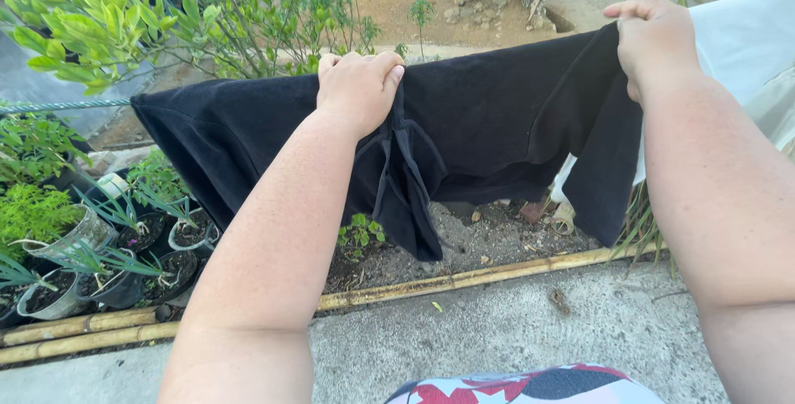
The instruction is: The person picks up a yellow sweatshirt, a white hoodie, and a black zip-up hoodie from a basin on a chair and hangs each one over a clothesline by hand.
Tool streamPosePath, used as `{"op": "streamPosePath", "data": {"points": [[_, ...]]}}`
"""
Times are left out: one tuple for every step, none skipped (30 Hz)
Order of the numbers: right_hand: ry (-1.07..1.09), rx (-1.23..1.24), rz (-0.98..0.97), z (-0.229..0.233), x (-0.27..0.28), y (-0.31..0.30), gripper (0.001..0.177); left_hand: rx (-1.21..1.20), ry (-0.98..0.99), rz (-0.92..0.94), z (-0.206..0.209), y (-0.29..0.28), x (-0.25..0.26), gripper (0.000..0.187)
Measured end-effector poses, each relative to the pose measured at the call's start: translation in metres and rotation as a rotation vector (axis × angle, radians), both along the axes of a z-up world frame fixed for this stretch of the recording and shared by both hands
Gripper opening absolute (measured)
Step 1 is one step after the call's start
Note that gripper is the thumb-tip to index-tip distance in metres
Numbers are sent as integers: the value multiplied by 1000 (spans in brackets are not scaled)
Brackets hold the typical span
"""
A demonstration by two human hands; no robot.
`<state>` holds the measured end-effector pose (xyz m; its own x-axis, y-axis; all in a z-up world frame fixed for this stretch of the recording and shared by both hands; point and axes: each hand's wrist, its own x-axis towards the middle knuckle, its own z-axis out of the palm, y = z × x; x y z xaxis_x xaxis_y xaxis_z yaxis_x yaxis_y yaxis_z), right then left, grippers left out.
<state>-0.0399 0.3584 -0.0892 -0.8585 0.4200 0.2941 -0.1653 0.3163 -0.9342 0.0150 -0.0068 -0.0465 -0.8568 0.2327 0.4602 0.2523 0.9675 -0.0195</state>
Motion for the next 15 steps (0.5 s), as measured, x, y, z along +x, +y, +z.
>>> {"op": "streamPosePath", "data": {"points": [[-8,1,2,-2,4,-3,17,-11,-130,56,-5,0,0,34],[-24,77,-35,-5,7,-4,13,-10,-138,57,-10,2,-1,34],[-35,153,-74,-8,6,-3,19,-27,-64,53,-14,5,-3,30],[-38,154,-75,-14,3,-2,19,-45,11,48,-18,6,-4,26],[51,77,-96,-25,-2,0,32,-44,5,46,-23,1,-3,26],[141,0,-117,-38,-8,4,46,-9,308,-135,-26,-8,-1,23],[133,4,-113,-53,-13,10,46,28,608,-311,-31,-17,4,26],[222,-12,8,-66,-15,18,49,31,600,-306,-37,-26,10,26],[312,-34,138,-77,-21,18,52,140,728,-333,-46,-41,19,24],[304,-38,152,-85,-22,19,52,246,857,-362,-57,-58,27,23],[124,-69,170,-89,-14,25,53,273,910,-224,-69,-74,35,19],[-57,-96,190,-93,-10,24,54,298,960,-85,-85,-91,42,16],[-65,-97,205,-95,-9,19,54,445,878,65,-105,-107,48,10],[-20,-139,281,-96,-7,16,58,590,789,215,-127,-121,54,4],[22,-179,353,-98,-3,11,63,761,652,290,-150,-135,59,6]]}}
